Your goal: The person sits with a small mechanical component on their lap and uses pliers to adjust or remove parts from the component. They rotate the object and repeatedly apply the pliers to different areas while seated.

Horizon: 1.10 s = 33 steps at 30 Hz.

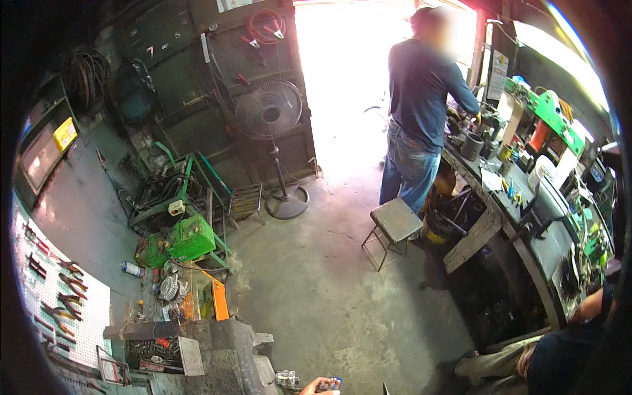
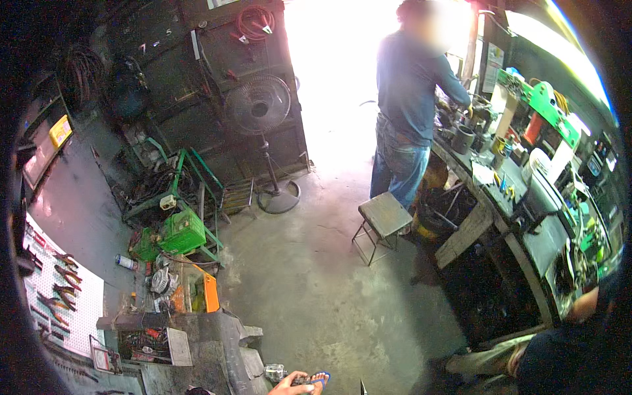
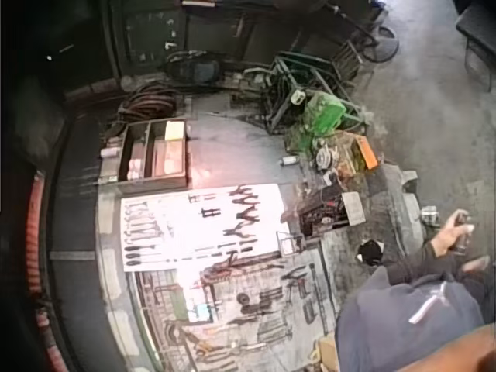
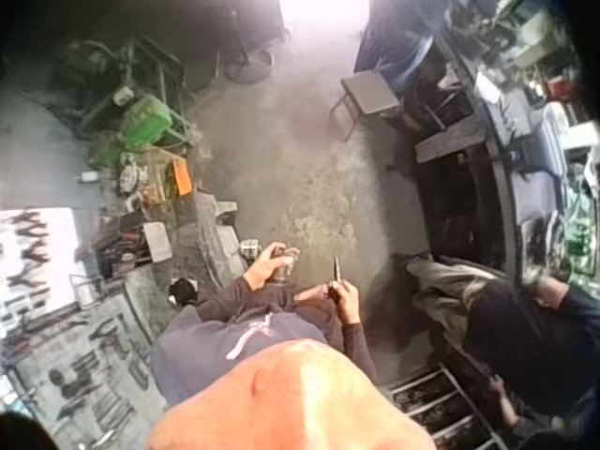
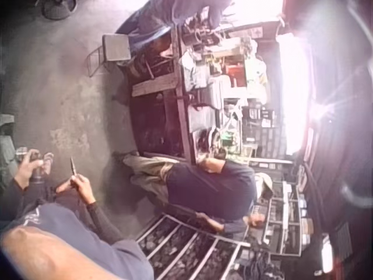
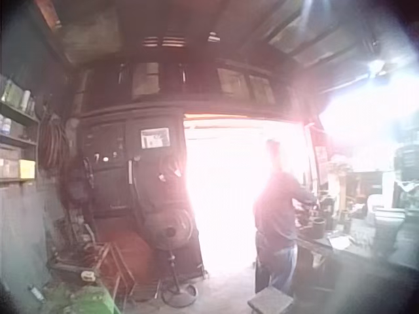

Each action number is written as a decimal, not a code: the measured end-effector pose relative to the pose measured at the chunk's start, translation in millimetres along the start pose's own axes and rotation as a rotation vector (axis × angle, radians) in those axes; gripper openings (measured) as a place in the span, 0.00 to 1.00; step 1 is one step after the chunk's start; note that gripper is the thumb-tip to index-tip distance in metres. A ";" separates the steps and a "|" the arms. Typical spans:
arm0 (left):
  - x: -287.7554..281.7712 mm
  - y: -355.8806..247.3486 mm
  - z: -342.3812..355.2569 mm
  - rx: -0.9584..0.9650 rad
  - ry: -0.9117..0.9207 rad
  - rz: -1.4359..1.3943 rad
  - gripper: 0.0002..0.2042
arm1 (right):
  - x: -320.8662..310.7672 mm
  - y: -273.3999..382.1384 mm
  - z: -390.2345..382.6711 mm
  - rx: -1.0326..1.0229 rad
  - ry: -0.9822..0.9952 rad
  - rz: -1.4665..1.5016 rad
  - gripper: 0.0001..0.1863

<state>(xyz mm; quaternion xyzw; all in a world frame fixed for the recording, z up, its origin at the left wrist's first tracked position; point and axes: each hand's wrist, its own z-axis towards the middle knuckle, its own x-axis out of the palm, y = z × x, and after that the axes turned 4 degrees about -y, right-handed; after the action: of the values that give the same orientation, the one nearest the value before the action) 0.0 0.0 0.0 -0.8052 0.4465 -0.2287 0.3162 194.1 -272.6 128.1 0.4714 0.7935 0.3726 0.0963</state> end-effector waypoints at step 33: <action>30.9 187.7 -229.7 -0.145 1.080 -0.501 0.21 | 113.1 -386.1 -259.7 -0.576 -0.626 0.126 0.09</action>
<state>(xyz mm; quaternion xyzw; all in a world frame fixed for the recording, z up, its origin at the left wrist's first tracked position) -242.0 -172.1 28.5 -0.6753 0.3549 -0.6422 -0.0747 -258.7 -417.2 70.0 0.5632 0.5592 0.4230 0.4371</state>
